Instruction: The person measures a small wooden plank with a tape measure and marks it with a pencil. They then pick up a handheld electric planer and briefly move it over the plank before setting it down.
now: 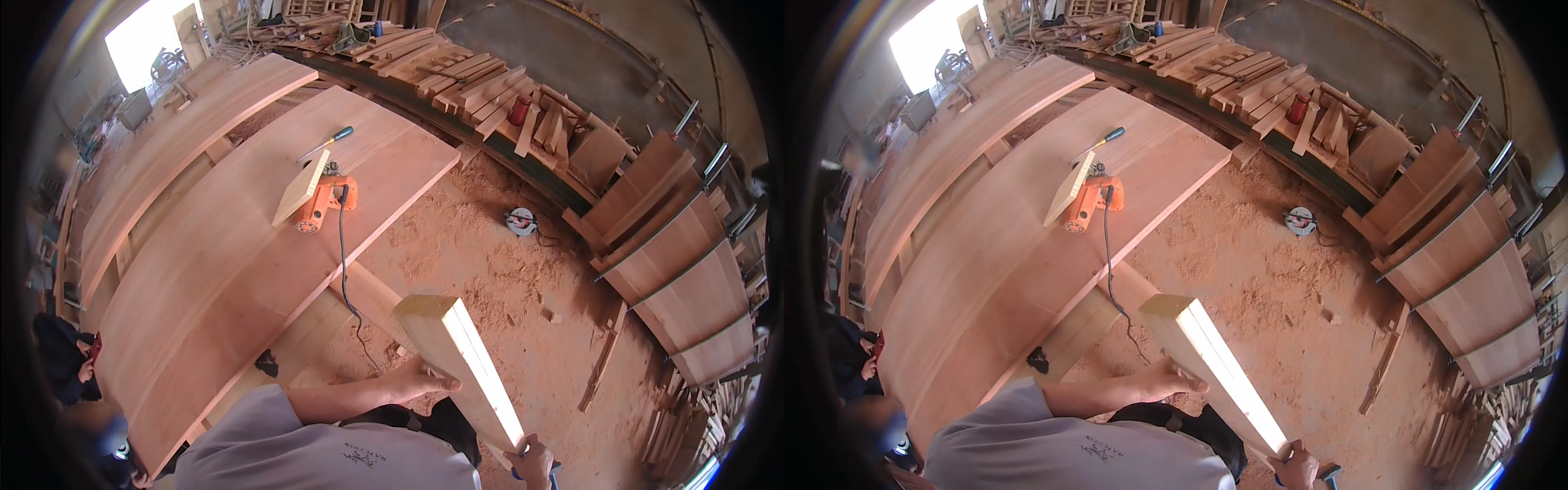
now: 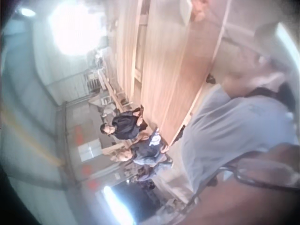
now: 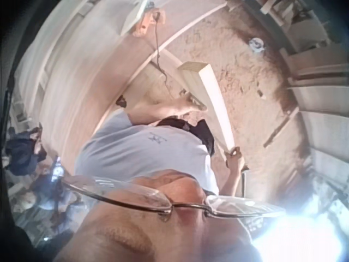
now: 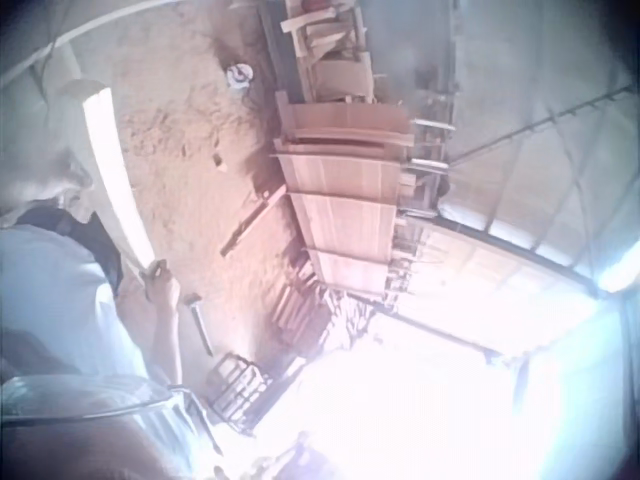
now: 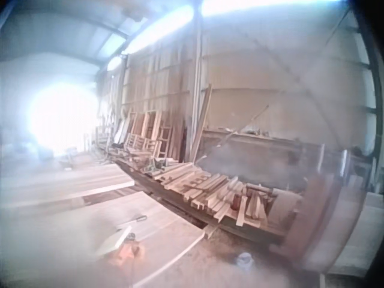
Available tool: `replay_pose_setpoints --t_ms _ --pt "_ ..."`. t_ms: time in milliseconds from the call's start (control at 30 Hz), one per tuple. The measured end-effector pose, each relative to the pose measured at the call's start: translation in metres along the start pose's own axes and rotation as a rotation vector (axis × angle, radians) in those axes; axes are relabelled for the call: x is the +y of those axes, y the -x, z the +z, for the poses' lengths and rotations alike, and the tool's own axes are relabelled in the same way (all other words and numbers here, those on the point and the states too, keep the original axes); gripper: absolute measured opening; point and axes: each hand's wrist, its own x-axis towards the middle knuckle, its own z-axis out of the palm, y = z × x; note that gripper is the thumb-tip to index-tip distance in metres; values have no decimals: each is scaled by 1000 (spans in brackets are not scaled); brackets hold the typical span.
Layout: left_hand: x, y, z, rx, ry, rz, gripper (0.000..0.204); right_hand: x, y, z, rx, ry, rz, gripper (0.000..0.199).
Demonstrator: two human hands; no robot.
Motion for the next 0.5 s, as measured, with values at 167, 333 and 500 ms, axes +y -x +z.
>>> replay_pose_setpoints --t_ms 167,333,500 --pt "-5 -51 3 143 28 37 81 27 -63 -24 48 46 -226 34" --pt "18 -102 30 304 125 102 71 53 -188 -52 -239 -179 -319 44" --pt "17 -179 65 579 -163 148 76 95 -316 -79 -404 -63 -464 47"
